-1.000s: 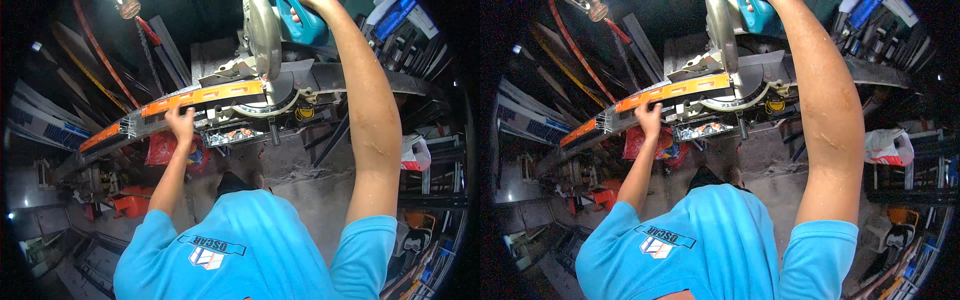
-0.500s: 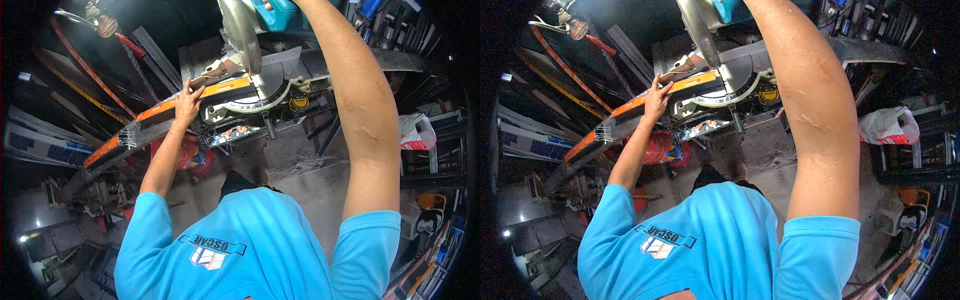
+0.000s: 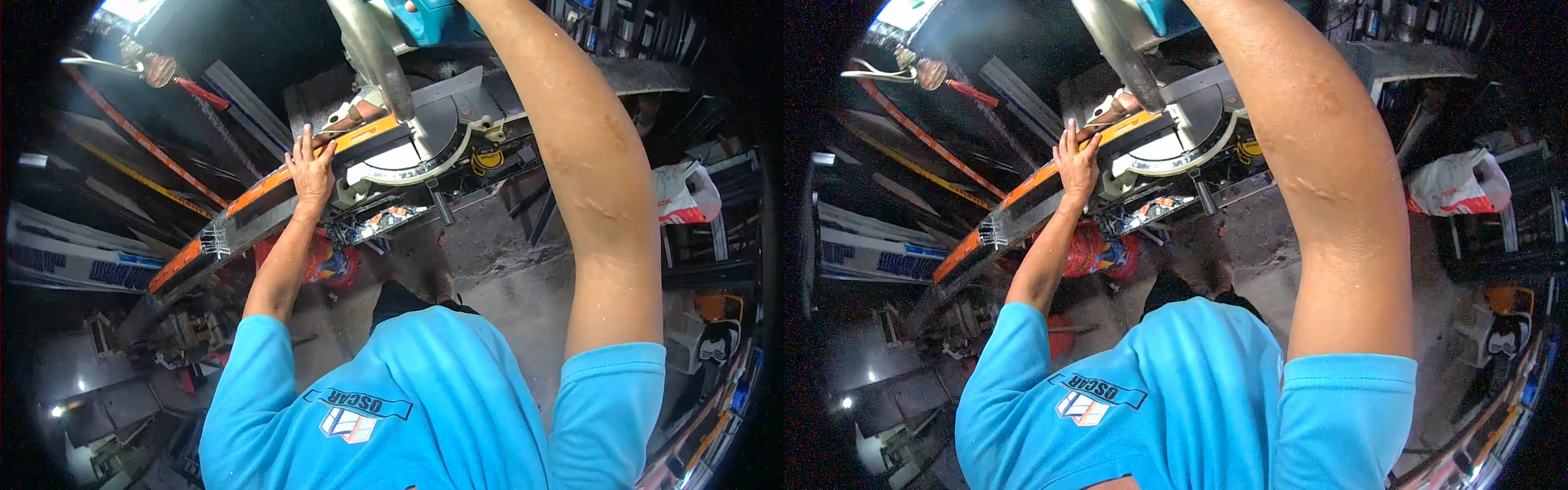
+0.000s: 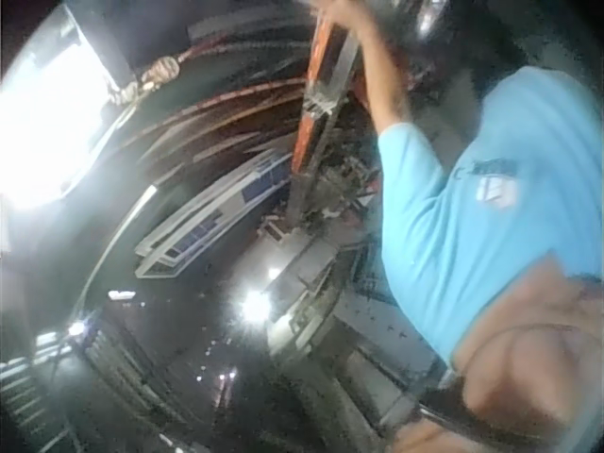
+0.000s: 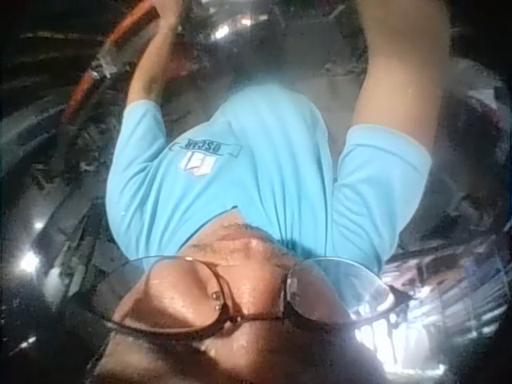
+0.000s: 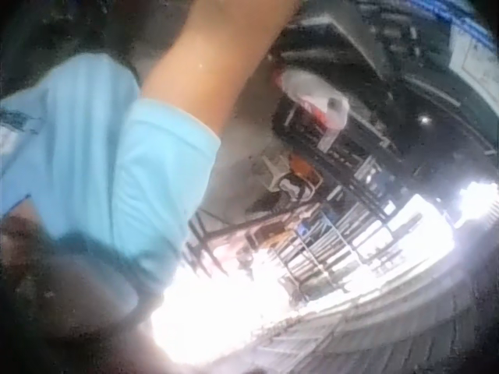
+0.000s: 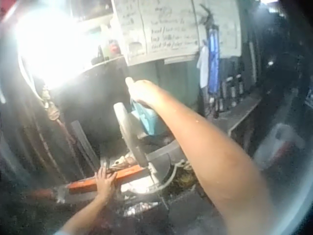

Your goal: The person uses a miter saw to cut long metal profiles. They measure the profiles with a tape measure, mark them with a pencil, position them on the saw, and make multiple cuts. Cut pieces are set aside on the floor or a nearby table.

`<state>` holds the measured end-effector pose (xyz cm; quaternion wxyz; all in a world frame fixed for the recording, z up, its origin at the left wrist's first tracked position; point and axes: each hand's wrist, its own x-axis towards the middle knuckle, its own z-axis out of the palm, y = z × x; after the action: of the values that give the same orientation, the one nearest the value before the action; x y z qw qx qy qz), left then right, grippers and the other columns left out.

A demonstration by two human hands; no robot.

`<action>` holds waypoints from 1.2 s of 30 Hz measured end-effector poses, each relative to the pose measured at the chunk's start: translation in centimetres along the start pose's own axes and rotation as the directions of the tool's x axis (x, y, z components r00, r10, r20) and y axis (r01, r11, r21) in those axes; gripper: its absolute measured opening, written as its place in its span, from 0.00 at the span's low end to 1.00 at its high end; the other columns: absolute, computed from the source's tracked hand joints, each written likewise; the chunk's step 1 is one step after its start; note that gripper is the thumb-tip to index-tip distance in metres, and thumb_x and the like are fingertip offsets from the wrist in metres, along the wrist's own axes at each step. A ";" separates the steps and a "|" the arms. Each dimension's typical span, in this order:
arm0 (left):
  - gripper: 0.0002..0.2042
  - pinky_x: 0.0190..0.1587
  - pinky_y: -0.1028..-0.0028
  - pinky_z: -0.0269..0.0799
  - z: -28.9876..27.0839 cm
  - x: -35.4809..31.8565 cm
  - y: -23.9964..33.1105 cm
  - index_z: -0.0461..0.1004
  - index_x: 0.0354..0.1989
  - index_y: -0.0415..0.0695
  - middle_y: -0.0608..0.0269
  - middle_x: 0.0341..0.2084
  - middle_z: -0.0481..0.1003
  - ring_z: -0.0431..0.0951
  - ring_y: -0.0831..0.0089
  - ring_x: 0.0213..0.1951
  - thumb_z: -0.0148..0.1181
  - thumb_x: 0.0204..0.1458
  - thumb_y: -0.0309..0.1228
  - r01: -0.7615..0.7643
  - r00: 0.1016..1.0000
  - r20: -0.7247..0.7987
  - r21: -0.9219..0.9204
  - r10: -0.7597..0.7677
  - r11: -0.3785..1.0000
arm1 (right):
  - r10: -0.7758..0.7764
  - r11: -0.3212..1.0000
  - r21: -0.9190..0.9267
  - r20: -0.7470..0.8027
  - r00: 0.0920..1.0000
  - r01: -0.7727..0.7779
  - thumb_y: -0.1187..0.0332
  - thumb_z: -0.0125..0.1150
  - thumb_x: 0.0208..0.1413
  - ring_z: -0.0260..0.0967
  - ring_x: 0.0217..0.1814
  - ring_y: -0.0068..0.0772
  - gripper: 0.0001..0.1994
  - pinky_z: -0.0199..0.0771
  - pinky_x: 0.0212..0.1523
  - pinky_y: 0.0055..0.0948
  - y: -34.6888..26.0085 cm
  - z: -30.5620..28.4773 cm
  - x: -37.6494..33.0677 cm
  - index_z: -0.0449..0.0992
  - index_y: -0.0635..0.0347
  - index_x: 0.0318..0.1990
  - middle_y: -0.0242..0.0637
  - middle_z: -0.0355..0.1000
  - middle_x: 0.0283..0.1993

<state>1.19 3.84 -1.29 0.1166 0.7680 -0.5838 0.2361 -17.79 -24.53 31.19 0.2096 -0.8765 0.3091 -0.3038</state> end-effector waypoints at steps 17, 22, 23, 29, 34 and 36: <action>0.34 0.60 0.58 0.72 0.1 3.4 -0.5 0.75 0.62 0.65 0.55 0.68 0.63 0.69 0.50 0.60 0.76 0.41 0.33 -0.110 0.981 0.138 -0.203 0.140 0.973 | -0.237 0.957 -0.200 -0.109 0.966 0.212 0.55 0.27 0.74 0.73 0.58 0.60 0.29 0.70 0.60 0.50 2.4 2.5 3.9 0.78 0.65 0.52 0.56 0.76 0.54; 0.33 0.59 0.56 0.70 -0.6 3.4 -1.2 0.74 0.65 0.62 0.49 0.59 0.69 0.71 0.50 0.53 0.74 0.46 0.35 -0.095 0.963 0.229 -0.197 0.140 0.976 | -0.174 0.977 -0.144 -0.089 0.981 0.160 0.58 0.31 0.72 0.73 0.59 0.59 0.25 0.71 0.60 0.49 0.7 2.6 3.1 0.75 0.64 0.57 0.56 0.74 0.58; 0.33 0.58 0.57 0.70 -0.4 3.3 -1.1 0.74 0.65 0.61 0.49 0.57 0.69 0.71 0.50 0.53 0.74 0.46 0.36 -0.086 0.965 0.228 -0.191 0.129 0.978 | -0.218 0.961 -0.188 -0.069 0.974 0.202 0.59 0.32 0.72 0.73 0.59 0.59 0.25 0.71 0.60 0.49 0.7 2.3 3.2 0.75 0.63 0.58 0.56 0.74 0.58; 0.33 0.55 0.57 0.70 0.0 3.4 -0.6 0.74 0.64 0.60 0.48 0.50 0.71 0.71 0.50 0.50 0.75 0.44 0.34 -0.109 0.975 0.173 -0.173 0.139 0.979 | -0.290 0.943 -0.196 -0.094 0.952 0.268 0.62 0.35 0.70 0.74 0.59 0.56 0.22 0.72 0.59 0.49 0.8 2.6 3.9 0.75 0.62 0.57 0.55 0.75 0.57; 0.33 0.53 0.57 0.71 0.2 3.4 -0.6 0.74 0.64 0.60 0.48 0.46 0.72 0.71 0.49 0.48 0.75 0.45 0.34 -0.106 0.975 0.178 -0.165 0.135 0.981 | -0.323 0.910 -0.271 0.007 0.947 0.312 0.61 0.36 0.70 0.73 0.59 0.56 0.22 0.72 0.60 0.48 0.6 2.3 4.6 0.75 0.60 0.58 0.54 0.75 0.58; 0.33 0.53 0.56 0.71 0.3 3.4 -0.7 0.74 0.65 0.60 0.48 0.46 0.71 0.71 0.50 0.48 0.75 0.45 0.34 -0.116 0.974 0.172 -0.170 0.145 0.979 | -0.288 0.936 -0.222 -0.031 0.957 0.275 0.60 0.35 0.71 0.73 0.61 0.55 0.23 0.71 0.61 0.48 0.5 2.3 4.3 0.75 0.59 0.59 0.53 0.74 0.59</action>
<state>2.65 1.00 0.22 0.1076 0.7345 -0.6584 0.1243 -13.80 -27.34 30.94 0.0581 -0.9191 0.2179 -0.3230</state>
